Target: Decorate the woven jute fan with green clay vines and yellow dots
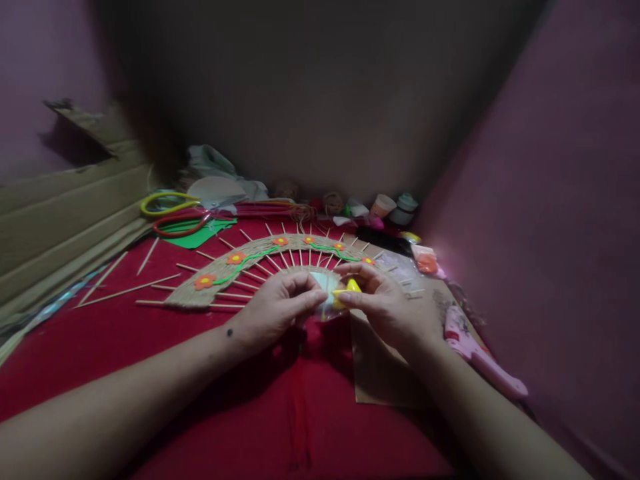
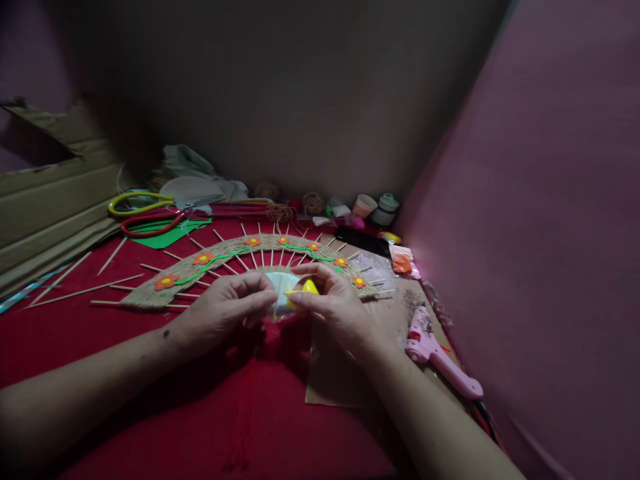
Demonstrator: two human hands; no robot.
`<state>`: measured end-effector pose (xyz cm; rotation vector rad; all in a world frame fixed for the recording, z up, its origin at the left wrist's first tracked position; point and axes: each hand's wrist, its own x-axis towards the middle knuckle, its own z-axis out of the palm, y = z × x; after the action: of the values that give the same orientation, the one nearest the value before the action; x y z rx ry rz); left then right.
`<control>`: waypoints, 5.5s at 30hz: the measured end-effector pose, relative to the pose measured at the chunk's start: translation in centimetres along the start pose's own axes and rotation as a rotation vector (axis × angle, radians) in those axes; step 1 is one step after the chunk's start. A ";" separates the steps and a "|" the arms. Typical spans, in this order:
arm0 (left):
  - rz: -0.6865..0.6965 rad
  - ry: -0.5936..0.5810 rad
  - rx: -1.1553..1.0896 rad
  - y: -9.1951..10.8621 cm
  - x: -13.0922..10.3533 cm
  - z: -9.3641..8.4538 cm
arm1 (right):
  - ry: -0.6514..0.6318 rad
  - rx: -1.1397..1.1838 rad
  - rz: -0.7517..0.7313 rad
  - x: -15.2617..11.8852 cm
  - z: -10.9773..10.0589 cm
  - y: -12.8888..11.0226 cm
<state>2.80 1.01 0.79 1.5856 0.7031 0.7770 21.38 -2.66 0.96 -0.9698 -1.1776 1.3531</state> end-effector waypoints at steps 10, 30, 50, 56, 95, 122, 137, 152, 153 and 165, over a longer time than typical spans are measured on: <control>-0.168 -0.157 -0.216 -0.5 0.2 -0.2 | 0.022 0.163 0.137 0.3 -0.4 0.6; -0.126 -0.197 -0.056 -0.2 0.1 -0.5 | -0.034 0.029 0.172 -0.3 -0.2 0.6; -0.101 -0.196 -0.044 0.3 -0.8 0.7 | -0.027 -0.966 -0.038 -2.9 3.0 -2.0; -0.068 -0.256 0.004 -0.1 -0.8 0.8 | -0.049 -0.890 0.003 -2.4 2.3 -1.4; 0.359 0.033 0.620 -1.3 -1.4 1.5 | 0.035 -0.744 0.047 -2.6 3.0 -0.6; 0.453 0.057 0.709 -1.2 -2.1 1.9 | 0.016 -0.975 -0.035 -2.9 3.5 -1.2; 0.627 0.156 0.998 -1.6 -2.6 2.6 | 0.070 -0.914 -0.151 -3.1 3.8 0.5; 0.329 0.183 0.737 -0.2 -1.4 1.6 | 0.108 -0.807 -0.083 -2.8 3.8 -0.5; 0.329 0.172 0.756 -0.3 -1.4 1.6 | 0.111 -0.832 -0.091 -2.8 3.8 -0.4; 0.355 0.235 0.844 -0.1 -0.9 0.4 | 0.116 -0.959 -0.219 -3.2 3.6 0.0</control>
<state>2.58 0.10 0.55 2.4533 1.0133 1.0050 18.30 -6.31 1.48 -1.4878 -1.8199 0.4980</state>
